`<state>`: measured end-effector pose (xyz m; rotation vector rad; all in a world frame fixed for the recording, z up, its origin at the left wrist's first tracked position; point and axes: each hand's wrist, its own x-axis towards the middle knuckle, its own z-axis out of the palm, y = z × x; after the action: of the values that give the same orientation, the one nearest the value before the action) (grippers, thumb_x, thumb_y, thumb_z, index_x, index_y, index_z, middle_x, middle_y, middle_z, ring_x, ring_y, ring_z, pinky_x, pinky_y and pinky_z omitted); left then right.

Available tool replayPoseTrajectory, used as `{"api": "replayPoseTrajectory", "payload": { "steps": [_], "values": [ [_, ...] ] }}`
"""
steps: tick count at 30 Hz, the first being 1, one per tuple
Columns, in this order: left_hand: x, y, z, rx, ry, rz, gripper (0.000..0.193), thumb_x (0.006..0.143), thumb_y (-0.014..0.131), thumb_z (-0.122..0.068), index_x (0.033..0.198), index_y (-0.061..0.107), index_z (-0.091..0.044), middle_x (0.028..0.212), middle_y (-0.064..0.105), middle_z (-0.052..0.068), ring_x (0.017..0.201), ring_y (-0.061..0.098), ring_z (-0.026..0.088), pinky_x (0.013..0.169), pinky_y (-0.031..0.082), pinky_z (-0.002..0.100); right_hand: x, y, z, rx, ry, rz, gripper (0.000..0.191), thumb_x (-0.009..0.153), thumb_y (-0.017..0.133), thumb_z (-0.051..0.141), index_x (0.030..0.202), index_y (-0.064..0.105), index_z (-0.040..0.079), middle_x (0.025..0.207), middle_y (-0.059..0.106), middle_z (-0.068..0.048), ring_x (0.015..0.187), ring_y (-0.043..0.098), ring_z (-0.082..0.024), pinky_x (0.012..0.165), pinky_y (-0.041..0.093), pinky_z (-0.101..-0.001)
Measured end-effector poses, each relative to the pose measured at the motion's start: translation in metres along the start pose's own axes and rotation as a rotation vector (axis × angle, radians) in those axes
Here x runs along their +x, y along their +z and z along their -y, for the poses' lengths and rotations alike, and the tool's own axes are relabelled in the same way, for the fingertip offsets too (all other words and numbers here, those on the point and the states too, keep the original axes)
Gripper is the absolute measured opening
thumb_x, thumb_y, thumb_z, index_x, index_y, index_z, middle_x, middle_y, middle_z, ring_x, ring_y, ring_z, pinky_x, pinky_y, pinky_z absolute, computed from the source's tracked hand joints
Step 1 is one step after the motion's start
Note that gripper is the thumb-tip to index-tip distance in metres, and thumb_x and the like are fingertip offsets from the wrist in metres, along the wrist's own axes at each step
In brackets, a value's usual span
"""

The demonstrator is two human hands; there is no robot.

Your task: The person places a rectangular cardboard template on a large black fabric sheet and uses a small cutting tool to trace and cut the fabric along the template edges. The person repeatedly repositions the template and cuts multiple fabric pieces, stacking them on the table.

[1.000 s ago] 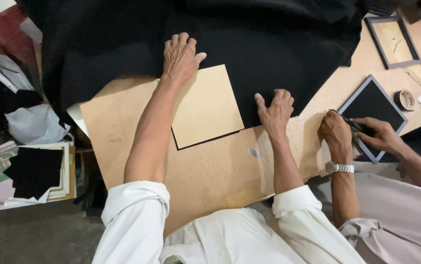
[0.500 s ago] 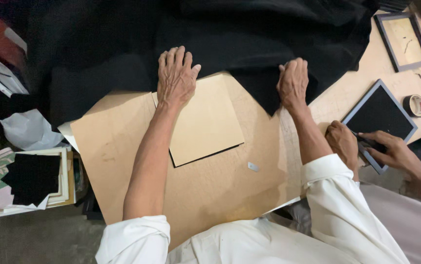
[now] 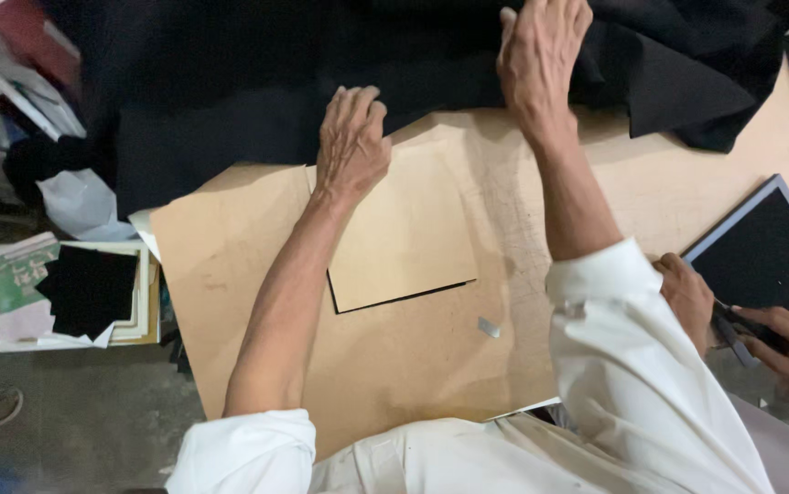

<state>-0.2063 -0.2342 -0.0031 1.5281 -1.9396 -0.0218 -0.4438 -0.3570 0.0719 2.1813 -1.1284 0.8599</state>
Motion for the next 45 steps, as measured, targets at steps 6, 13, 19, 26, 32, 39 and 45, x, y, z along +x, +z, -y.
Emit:
{"api": "replayPoseTrajectory", "payload": {
  "steps": [6,13,19,26,32,39,45],
  "values": [
    [0.017,-0.025,0.047,-0.162,-0.06,0.167,0.029,0.075,0.069,0.0,0.104,0.067,0.005,0.135,0.06,0.017,0.124,0.057,0.036,0.1,0.051,0.051,-0.088,-0.122,0.173,0.849,0.37,0.386,0.025,0.097,0.074,0.009,0.108,0.054,-0.002,0.109,0.057,-0.015,0.094,0.061,-0.029,0.076,0.051,-0.039],
    [0.023,-0.064,0.066,0.283,0.141,0.383,0.027,0.064,0.076,-0.011,0.089,0.073,0.0,0.114,0.061,0.015,0.113,0.055,0.034,0.087,0.049,0.048,-0.116,-0.11,0.214,0.635,0.261,0.403,0.022,0.094,0.072,0.017,0.102,0.058,0.003,0.115,0.055,-0.016,0.096,0.053,-0.034,0.086,0.042,-0.0457],
    [0.028,-0.061,0.072,0.241,0.132,0.447,0.02,0.071,0.076,-0.006,0.09,0.074,-0.001,0.114,0.066,0.012,0.112,0.059,0.035,0.088,0.05,0.048,-0.122,-0.11,0.219,0.564,0.259,0.414,0.022,0.094,0.071,0.02,0.102,0.058,0.003,0.117,0.055,-0.016,0.102,0.052,-0.035,0.089,0.042,-0.0464],
    [0.031,-0.064,0.071,0.262,0.162,0.396,0.018,0.083,0.073,0.003,0.099,0.075,-0.005,0.12,0.069,0.01,0.118,0.063,0.033,0.097,0.052,0.049,-0.121,-0.107,0.223,0.573,0.26,0.443,0.023,0.094,0.069,0.02,0.1,0.057,0.002,0.113,0.055,-0.016,0.102,0.051,-0.034,0.089,0.041,-0.0462],
    [0.013,-0.082,0.042,-0.17,0.108,0.266,0.06,0.076,0.087,-0.039,0.11,0.067,0.006,0.105,0.067,0.026,0.096,0.064,0.042,0.084,0.052,0.053,-0.12,-0.122,0.183,1.222,0.651,0.535,0.015,0.103,0.068,0.013,0.112,0.06,0.005,0.106,0.062,-0.013,0.09,0.064,-0.021,0.081,0.054,-0.0331],
    [-0.088,-0.1,0.036,-0.322,-0.033,-0.039,0.021,0.114,0.064,-0.009,0.099,0.064,0.005,0.08,0.061,0.01,0.069,0.063,0.022,0.064,0.053,0.036,-0.228,-0.243,0.101,0.622,0.634,0.503,0.017,0.098,0.074,0.003,0.115,0.07,0.003,0.119,0.064,-0.013,0.101,0.067,-0.022,0.078,0.059,-0.0317],
    [-0.113,-0.106,0.047,-0.148,-0.212,-0.265,0.01,0.1,0.066,0.005,0.108,0.062,0.0,0.114,0.064,0.012,0.1,0.068,0.024,0.085,0.057,0.039,-0.256,-0.246,0.146,0.359,0.647,0.574,0.015,0.091,0.072,0.003,0.105,0.071,-0.001,0.106,0.063,-0.018,0.095,0.063,-0.035,0.082,0.052,-0.0445]
  ]
}}
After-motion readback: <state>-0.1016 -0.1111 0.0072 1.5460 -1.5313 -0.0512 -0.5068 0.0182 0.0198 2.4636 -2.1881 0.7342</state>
